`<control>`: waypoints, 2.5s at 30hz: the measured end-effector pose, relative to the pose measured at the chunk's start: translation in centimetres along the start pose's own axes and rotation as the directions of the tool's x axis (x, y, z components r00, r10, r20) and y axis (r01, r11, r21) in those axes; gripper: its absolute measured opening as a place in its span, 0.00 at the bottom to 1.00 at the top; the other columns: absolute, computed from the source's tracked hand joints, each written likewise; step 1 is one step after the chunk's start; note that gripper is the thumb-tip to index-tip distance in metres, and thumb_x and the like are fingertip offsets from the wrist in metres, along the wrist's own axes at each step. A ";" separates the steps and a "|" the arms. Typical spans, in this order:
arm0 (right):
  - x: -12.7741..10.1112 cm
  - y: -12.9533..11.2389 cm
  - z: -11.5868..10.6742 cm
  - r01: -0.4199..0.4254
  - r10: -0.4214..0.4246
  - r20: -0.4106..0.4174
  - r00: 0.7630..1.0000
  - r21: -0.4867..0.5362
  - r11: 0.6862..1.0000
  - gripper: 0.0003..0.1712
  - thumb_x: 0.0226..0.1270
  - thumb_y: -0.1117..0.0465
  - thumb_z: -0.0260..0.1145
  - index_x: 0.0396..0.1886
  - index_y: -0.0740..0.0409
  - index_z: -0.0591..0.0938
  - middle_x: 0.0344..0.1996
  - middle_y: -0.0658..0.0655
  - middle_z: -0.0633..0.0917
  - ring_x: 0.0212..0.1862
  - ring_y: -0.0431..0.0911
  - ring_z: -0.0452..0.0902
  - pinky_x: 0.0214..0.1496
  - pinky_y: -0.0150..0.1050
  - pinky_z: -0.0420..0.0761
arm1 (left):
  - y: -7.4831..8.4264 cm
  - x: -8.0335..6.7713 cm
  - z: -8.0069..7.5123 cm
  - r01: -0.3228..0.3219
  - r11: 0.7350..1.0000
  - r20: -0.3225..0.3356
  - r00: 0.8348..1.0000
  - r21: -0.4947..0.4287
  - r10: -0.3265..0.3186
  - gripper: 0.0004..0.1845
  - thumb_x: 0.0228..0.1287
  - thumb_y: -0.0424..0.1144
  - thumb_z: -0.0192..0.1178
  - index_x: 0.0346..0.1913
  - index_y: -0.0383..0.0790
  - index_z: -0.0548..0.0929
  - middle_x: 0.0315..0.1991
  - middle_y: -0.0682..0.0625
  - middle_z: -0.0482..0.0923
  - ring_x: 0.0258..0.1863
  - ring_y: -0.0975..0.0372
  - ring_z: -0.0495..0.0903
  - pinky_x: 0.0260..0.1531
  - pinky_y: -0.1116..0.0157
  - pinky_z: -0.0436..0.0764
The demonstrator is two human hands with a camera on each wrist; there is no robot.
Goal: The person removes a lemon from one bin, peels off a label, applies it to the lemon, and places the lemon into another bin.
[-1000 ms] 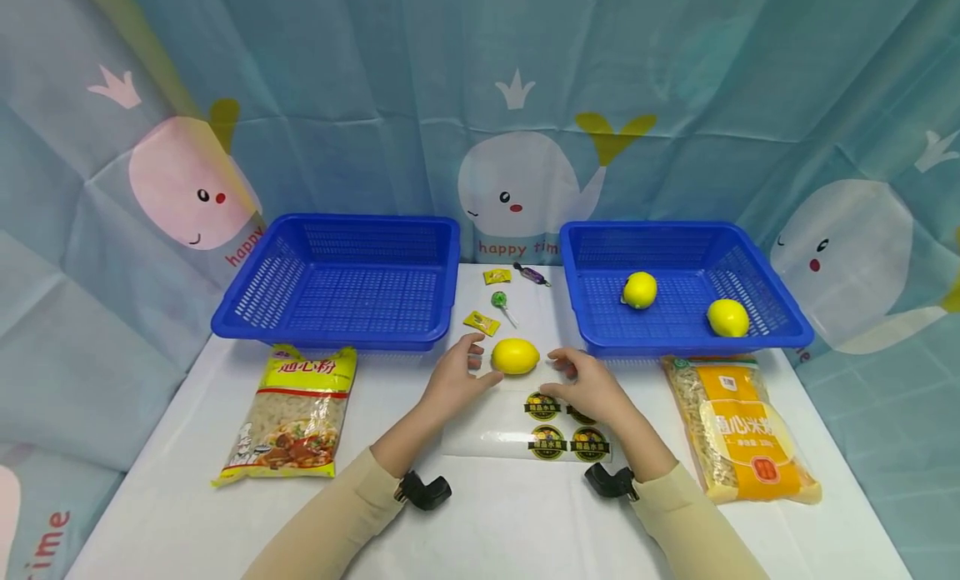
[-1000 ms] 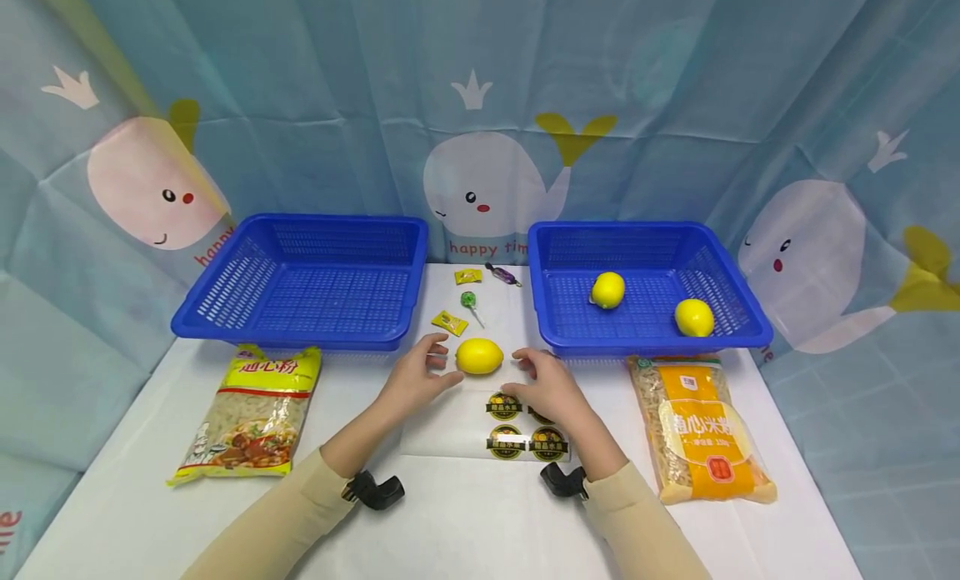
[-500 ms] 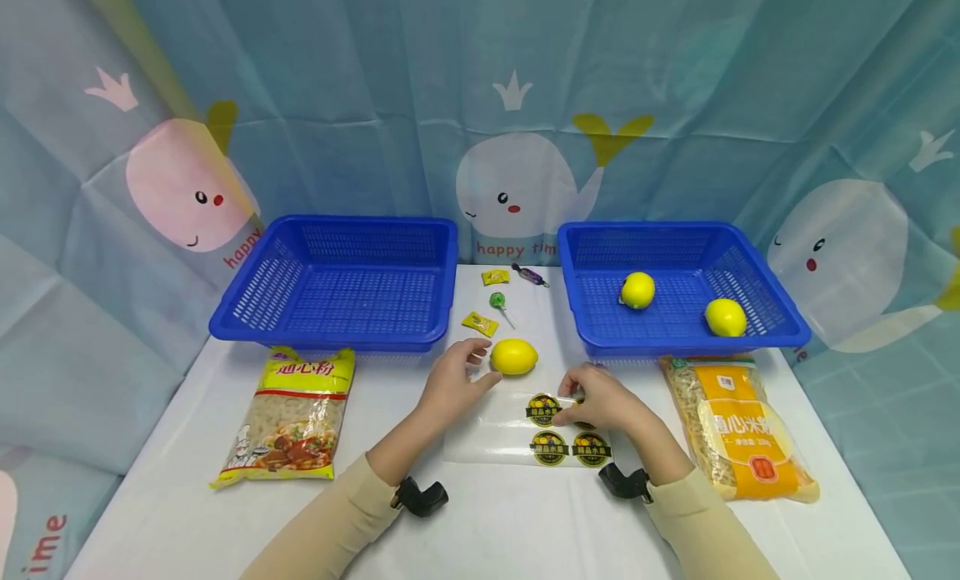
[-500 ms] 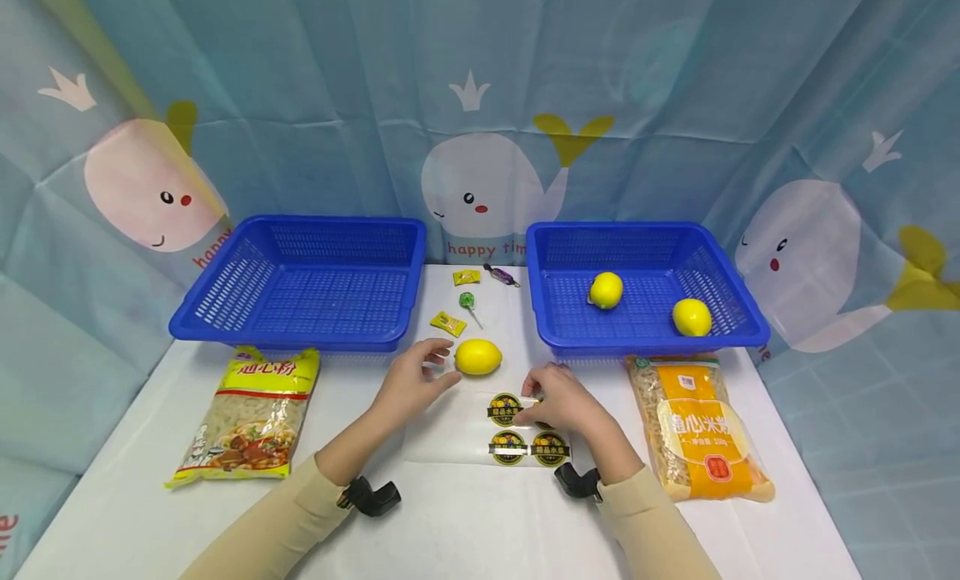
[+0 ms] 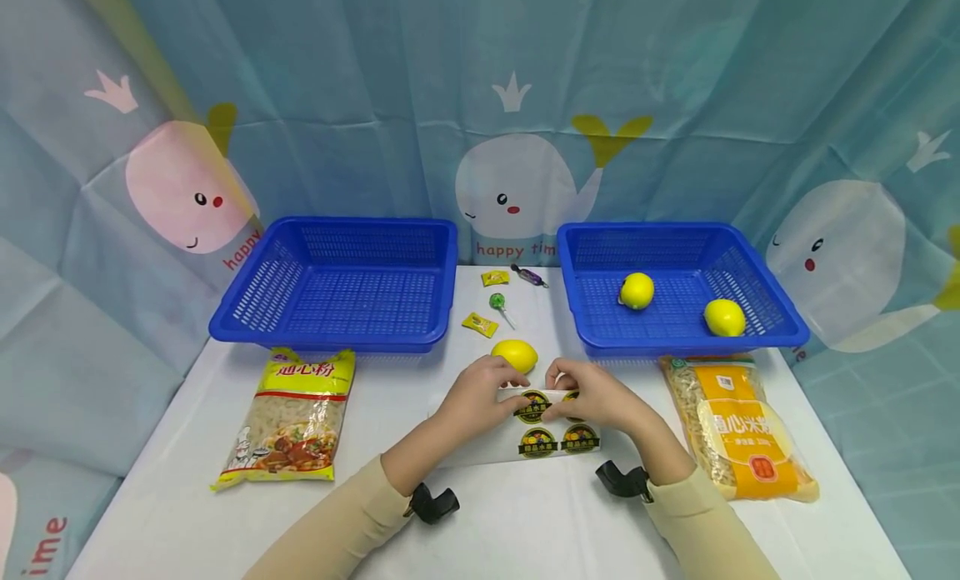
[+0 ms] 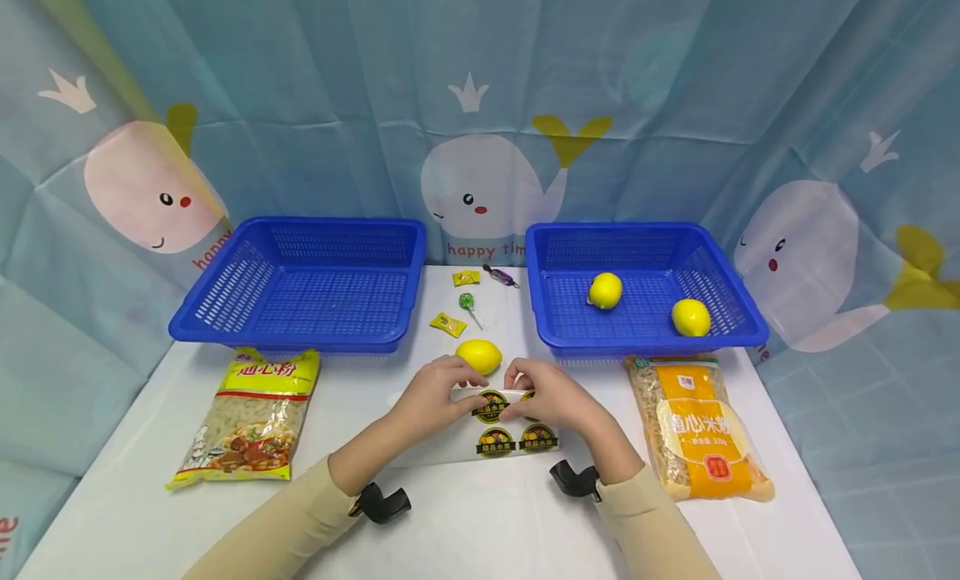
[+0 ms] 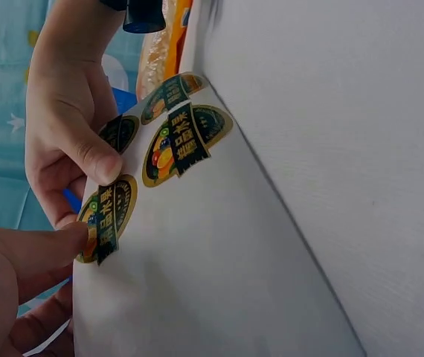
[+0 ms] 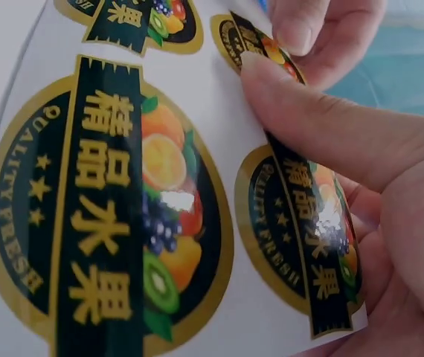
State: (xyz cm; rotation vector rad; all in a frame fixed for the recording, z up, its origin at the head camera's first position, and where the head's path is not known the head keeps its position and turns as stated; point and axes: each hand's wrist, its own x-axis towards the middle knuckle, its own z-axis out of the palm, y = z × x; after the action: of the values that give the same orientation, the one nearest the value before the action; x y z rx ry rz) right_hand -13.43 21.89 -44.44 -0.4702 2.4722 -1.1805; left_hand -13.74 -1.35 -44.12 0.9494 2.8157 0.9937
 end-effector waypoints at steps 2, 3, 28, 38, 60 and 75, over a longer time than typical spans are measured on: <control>0.0 -0.1 0.0 0.014 -0.014 0.010 1.000 0.026 1.000 0.22 0.53 0.54 0.81 0.39 0.51 0.77 0.21 0.45 0.80 0.24 0.38 0.70 0.31 0.33 0.71 | 0.1 0.0 0.0 -0.004 1.000 -0.006 1.000 0.012 0.004 0.08 0.60 0.43 0.73 0.40 0.46 0.90 0.35 0.52 0.83 0.38 0.60 0.78 0.39 0.65 0.79; 0.1 0.0 0.1 0.022 -0.022 0.016 1.000 0.044 0.999 0.22 0.53 0.54 0.81 0.40 0.52 0.77 0.21 0.46 0.80 0.24 0.38 0.69 0.30 0.33 0.70 | 0.1 0.0 0.0 -0.004 1.000 -0.006 1.000 0.010 0.004 0.07 0.60 0.43 0.73 0.40 0.46 0.90 0.35 0.52 0.83 0.38 0.60 0.79 0.39 0.65 0.79; 0.8 2.9 0.9 0.000 -0.005 0.019 1.000 0.240 0.971 0.11 0.71 0.57 0.68 0.39 0.62 0.84 0.19 0.49 0.76 0.21 0.36 0.64 0.24 0.29 0.66 | -0.8 -0.2 0.0 0.023 0.988 -0.032 0.999 -0.153 -0.028 0.02 0.60 0.39 0.73 0.34 0.50 0.90 0.40 0.55 0.89 0.44 0.62 0.86 0.51 0.60 0.83; 1.9 2.9 1.5 -0.004 -0.016 -0.107 0.994 -0.185 0.983 0.10 0.65 0.51 0.73 0.32 0.50 0.83 0.24 0.44 0.81 0.29 0.39 0.73 0.38 0.37 0.76 | -1.8 -0.5 -1.8 0.150 0.904 -0.078 0.977 -0.401 -0.196 0.03 0.67 0.32 0.64 0.40 0.42 0.80 0.34 0.53 0.85 0.33 0.64 0.81 0.39 0.68 0.83; 1.6 1.4 1.5 -0.098 0.033 -0.193 0.981 -0.338 0.936 0.13 0.60 0.49 0.77 0.36 0.50 0.83 0.30 0.45 0.80 0.34 0.40 0.73 0.40 0.39 0.77 | -2.5 -0.6 -2.9 0.301 0.831 -0.070 0.925 -0.468 -0.374 0.12 0.59 0.27 0.66 0.44 0.40 0.80 0.32 0.50 0.83 0.32 0.61 0.78 0.35 0.68 0.82; 6.0 -1.3 2.7 0.066 -0.163 -0.281 0.946 -0.326 0.943 0.41 0.56 0.56 0.80 0.70 0.48 0.74 0.66 0.58 0.76 0.68 0.58 0.69 0.71 0.58 0.70 | -2.8 -0.5 -2.8 0.314 0.862 -0.080 0.924 -0.397 -0.373 0.13 0.59 0.29 0.67 0.47 0.40 0.84 0.36 0.49 0.83 0.34 0.60 0.77 0.38 0.65 0.80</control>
State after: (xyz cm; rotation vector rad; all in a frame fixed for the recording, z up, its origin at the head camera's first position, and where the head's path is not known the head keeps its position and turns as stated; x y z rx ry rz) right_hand -17.25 16.65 -46.07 -0.5613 2.9582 -0.9633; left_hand -15.37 -4.95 -43.54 0.3224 2.6130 1.5243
